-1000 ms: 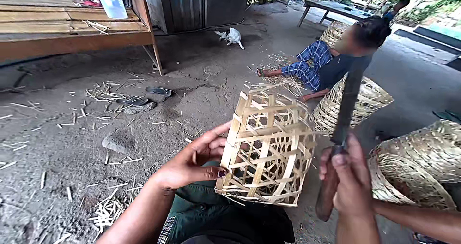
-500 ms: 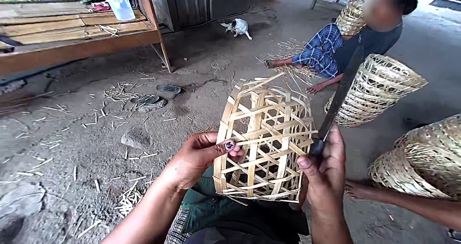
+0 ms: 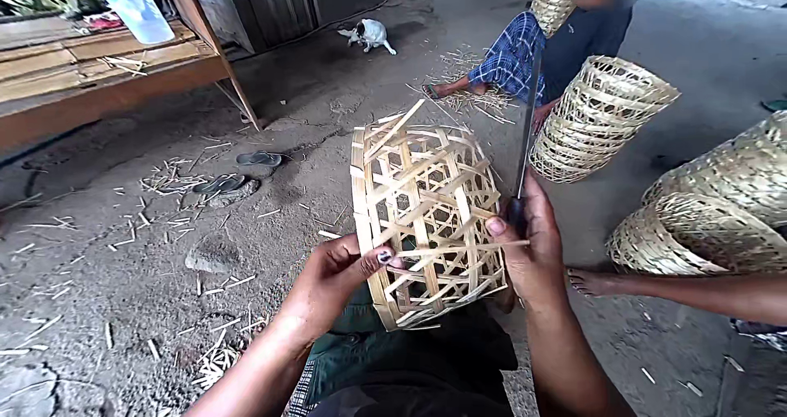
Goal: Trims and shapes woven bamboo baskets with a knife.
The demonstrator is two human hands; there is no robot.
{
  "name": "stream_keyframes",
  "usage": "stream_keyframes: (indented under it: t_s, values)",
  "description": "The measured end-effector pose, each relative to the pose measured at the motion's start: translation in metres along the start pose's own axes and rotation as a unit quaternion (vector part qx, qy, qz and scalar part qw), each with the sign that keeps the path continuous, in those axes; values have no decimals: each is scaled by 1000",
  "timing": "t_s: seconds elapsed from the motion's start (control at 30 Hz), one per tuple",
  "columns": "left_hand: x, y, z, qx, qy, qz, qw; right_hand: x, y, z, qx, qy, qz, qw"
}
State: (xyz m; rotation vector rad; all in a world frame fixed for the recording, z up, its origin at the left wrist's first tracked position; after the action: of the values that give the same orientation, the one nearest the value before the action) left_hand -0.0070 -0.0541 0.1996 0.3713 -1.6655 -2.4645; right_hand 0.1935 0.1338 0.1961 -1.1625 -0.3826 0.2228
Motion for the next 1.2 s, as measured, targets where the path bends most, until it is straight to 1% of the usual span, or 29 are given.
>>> stream_keyframes:
  t_s: [0.1,0.17,0.23,0.27,0.33,0.4,0.43,0.5,0.57,0.63,0.7,0.73,0.77,0.8,0.83,0.87,0.9,0.93,0.97,1.0,1.03,1.07,1.1,1.13,1.2]
  values:
    - [3,12,5,-50,79,-14,996,5,-17,-2,21,32,13,999]
    - [6,16,8,-77,127,3,989,5,-35,-11,50,22,71,996]
    - [6,13,10,-101,156,2,983,0,-52,-24,53,-41,163,984]
    - [3,11,11,-114,160,-1,980,-5,-58,-31,37,-87,202,975]
    - [-6,9,14,-138,155,-7,978,-21,-65,-43,-15,-195,270,943]
    - [-18,10,15,-160,135,-8,978,-33,-66,-49,-57,-277,297,912]
    - [-23,11,16,-169,124,-8,978,-37,-66,-49,-66,-298,302,903]
    - [-31,10,15,-182,103,-6,978,-38,-67,-47,-70,-309,294,902]
    - [-35,8,14,-189,97,-1,977,-34,-65,-45,-69,-301,272,911]
    - [-36,7,12,-191,97,11,977,-31,-64,-44,-38,-275,200,940]
    - [-39,6,12,-192,98,21,976,-30,-68,-47,47,-223,40,973]
    - [-40,7,12,-191,98,24,976,-30,-72,-50,97,-185,-66,976]
    - [-42,7,12,-189,97,25,977,-29,-78,-55,144,-148,-175,963]
    - [-42,9,13,-187,95,25,977,-30,-83,-59,191,-109,-268,938]
    - [-40,10,15,-180,92,26,979,-28,-86,-61,227,-75,-336,911]
    - [-36,12,15,-168,86,25,982,-22,-89,-60,247,-45,-383,889]
    - [-28,15,16,-155,77,20,985,-8,-90,-54,248,-14,-416,875]
    - [-15,17,16,-138,66,12,988,14,-89,-41,229,19,-434,871]
    - [0,17,16,-115,42,-2,993,42,-83,-26,185,38,-435,881]
    - [15,16,17,-86,3,-14,996,72,-73,-12,125,48,-417,899]
    - [26,11,18,-58,-38,-22,997,99,-60,0,58,59,-378,922]
    - [34,5,18,-28,-64,-22,997,117,-44,5,-4,70,-329,942]
    - [37,-3,16,-1,-63,-5,998,123,-31,4,-46,72,-262,961]
    - [37,-9,15,19,-42,33,998,117,-21,-1,-71,64,-180,979]
    - [32,-13,14,34,19,141,989,81,-16,-18,-58,35,-33,997]
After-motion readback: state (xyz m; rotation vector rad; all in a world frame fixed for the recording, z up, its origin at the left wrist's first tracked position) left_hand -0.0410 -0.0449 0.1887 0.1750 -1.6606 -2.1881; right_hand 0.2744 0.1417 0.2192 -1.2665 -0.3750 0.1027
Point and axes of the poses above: each hand's wrist, its own z-axis towards the middle knuckle, its own x-axis out of the back of the hand, y = z × x, the point moved 7 cm from there along z, towards the middle knuckle, and after that the axes turned 6 degrees about -x, right-handed, at the moved point
